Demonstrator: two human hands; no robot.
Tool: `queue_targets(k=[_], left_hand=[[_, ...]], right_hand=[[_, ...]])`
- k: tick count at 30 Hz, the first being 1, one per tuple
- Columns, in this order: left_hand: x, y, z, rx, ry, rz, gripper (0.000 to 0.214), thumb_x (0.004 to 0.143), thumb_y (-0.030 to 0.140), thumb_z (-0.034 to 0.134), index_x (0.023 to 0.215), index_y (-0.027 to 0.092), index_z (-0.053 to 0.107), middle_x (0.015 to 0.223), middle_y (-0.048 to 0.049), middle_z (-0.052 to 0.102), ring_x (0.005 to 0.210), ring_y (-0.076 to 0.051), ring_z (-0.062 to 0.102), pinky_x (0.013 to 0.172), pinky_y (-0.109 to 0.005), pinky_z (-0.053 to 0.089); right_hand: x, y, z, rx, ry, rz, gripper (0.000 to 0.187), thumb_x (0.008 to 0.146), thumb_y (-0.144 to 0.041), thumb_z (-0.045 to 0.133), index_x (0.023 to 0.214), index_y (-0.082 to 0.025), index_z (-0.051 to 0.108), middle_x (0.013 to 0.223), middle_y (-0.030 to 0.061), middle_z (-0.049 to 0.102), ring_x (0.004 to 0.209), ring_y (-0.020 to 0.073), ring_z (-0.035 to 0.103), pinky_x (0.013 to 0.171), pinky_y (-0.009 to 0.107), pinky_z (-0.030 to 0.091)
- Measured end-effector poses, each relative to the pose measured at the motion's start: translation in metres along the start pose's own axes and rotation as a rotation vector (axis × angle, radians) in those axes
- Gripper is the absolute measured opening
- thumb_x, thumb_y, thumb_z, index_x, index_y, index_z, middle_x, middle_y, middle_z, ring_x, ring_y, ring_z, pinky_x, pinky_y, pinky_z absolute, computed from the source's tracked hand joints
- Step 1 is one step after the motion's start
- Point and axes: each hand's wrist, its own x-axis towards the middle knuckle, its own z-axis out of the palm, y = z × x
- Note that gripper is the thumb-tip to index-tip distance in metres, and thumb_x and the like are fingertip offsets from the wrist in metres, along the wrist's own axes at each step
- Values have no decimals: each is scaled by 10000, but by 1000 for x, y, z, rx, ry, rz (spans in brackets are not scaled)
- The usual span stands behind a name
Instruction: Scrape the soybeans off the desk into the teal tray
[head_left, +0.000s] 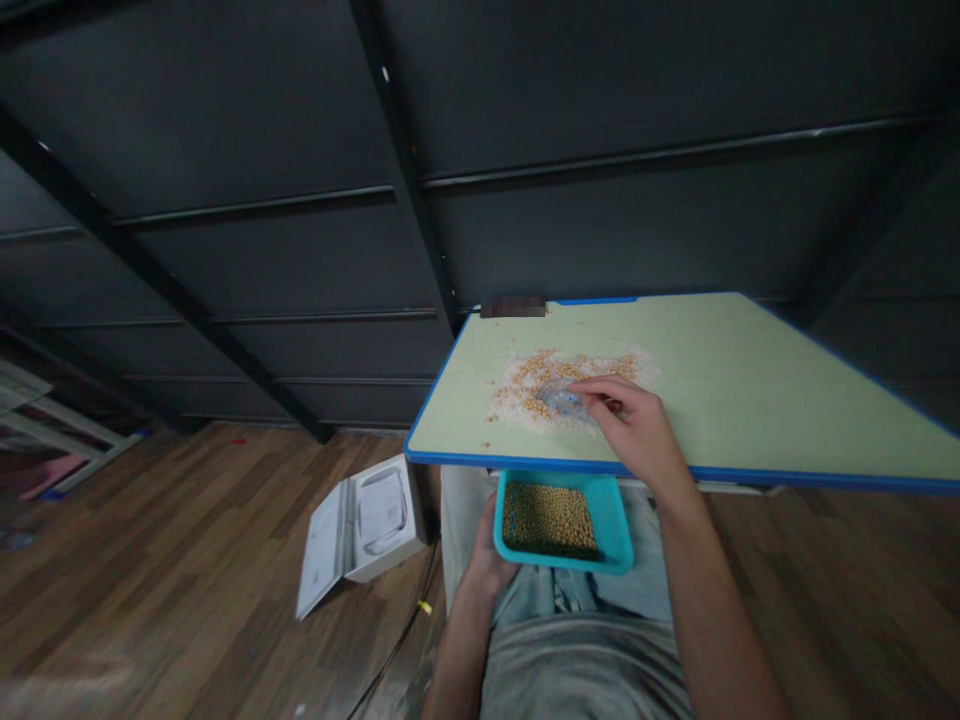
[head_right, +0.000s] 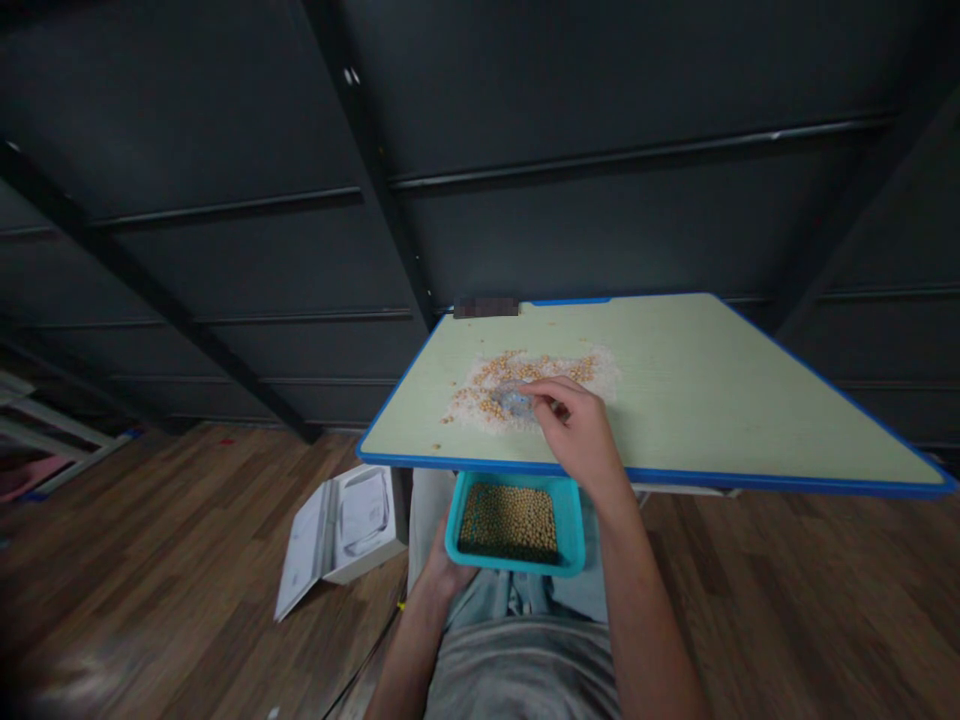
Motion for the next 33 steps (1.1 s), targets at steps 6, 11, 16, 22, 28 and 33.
queue_targets(k=[6,11,16,22,28,33], left_hand=[[1,1,4,-7,1,-9,324,760,406,816,971,165,769,992,-86,827,1136,-349,708,1016,-447,555],[0,4,10,-37,27,-23,392,727,478,839,948,166,755,985,-112,823,1162,-361,698,1042,-472,543],[-1,5,10,-42,39,-45,369,716,481,849,918,187,756,967,-112,824,1169,-356,695,1036,-449,548],[-2,5,12,-38,5,-32,389,732,489,842,943,171,766,981,-115,824,1185,-354,685,1039,-438,542],[-2,5,14,-25,-3,-8,409,733,511,829,948,168,770,997,-111,821,1197,-360,677,1042,-447,535],[0,3,9,-17,-1,-8,392,725,500,829,905,158,769,958,-126,818,1183,-368,682,1033,-456,538]], right_hand=[[-1,1,-1,-7,-9,5,239,924,-201,578,1003,-254,798,1072,73,780,1006,246,703,782,381,538],[-1,0,-1,-6,-15,5,239,927,-189,579,1001,-250,798,1068,73,781,1007,244,705,785,382,534],[0,-1,-1,-10,-22,8,229,931,-199,583,998,-253,795,1069,71,784,1000,242,707,774,382,536],[0,-1,-1,-19,-23,5,221,930,-189,587,989,-241,794,1054,71,786,990,235,707,771,372,532],[0,1,-1,-15,-24,1,235,918,-171,583,991,-238,797,1049,70,787,976,233,709,783,374,528],[0,1,0,-12,-25,-2,238,912,-165,581,983,-241,794,1043,68,786,966,232,710,777,371,529]])
